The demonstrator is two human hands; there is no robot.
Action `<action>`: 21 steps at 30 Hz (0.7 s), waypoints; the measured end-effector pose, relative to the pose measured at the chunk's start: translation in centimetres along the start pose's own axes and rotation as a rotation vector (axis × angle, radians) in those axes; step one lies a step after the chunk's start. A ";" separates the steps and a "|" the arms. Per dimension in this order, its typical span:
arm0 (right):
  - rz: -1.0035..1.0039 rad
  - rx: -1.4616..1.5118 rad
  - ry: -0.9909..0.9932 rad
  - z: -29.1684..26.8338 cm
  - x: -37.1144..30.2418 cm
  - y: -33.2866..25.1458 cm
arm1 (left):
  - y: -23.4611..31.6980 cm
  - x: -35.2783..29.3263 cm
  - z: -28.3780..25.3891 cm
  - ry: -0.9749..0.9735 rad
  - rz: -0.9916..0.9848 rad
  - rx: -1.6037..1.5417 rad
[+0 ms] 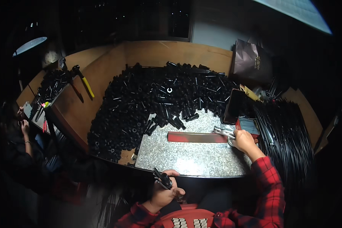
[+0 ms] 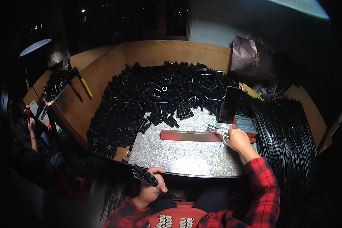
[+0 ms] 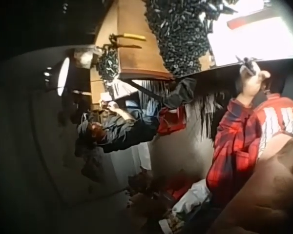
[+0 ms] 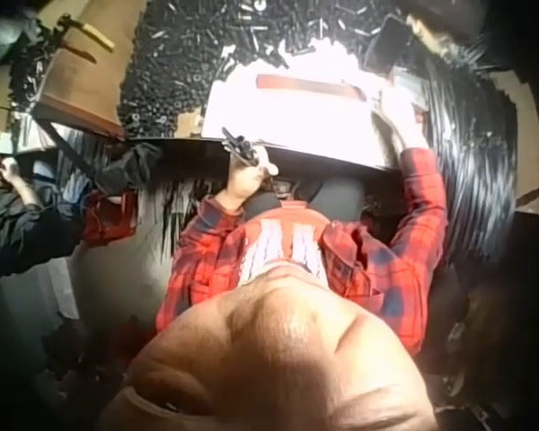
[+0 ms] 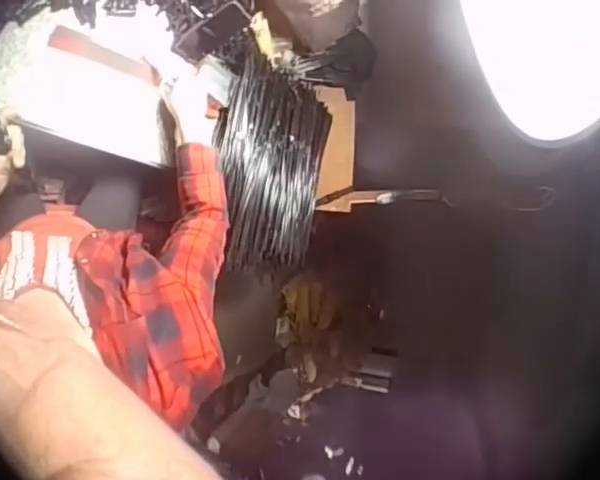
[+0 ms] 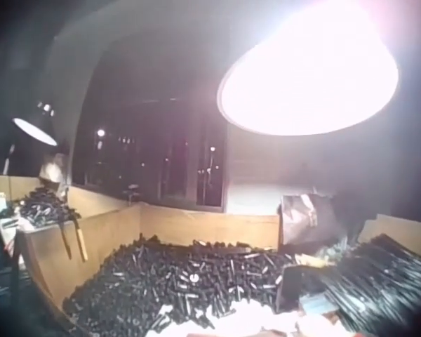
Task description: Assembling electrical cables by attaching connectors and organizing wire bundles at a workbench.
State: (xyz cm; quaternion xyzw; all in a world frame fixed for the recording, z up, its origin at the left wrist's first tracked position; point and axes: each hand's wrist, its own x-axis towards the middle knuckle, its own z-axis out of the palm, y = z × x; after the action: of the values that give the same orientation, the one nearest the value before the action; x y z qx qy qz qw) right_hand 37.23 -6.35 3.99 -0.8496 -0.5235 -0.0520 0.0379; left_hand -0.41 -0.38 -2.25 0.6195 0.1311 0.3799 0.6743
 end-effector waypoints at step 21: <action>0.057 0.301 0.295 -0.6 -2.4 0.1 | 0.5 0.0 1.1 -0.012 -0.058 -0.040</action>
State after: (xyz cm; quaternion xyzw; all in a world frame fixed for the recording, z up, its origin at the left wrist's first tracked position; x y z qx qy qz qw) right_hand 36.20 -8.57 4.30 -0.8321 -0.4897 -0.0960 0.2419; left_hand 0.14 -1.23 -1.58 0.6041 0.1370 0.3590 0.6981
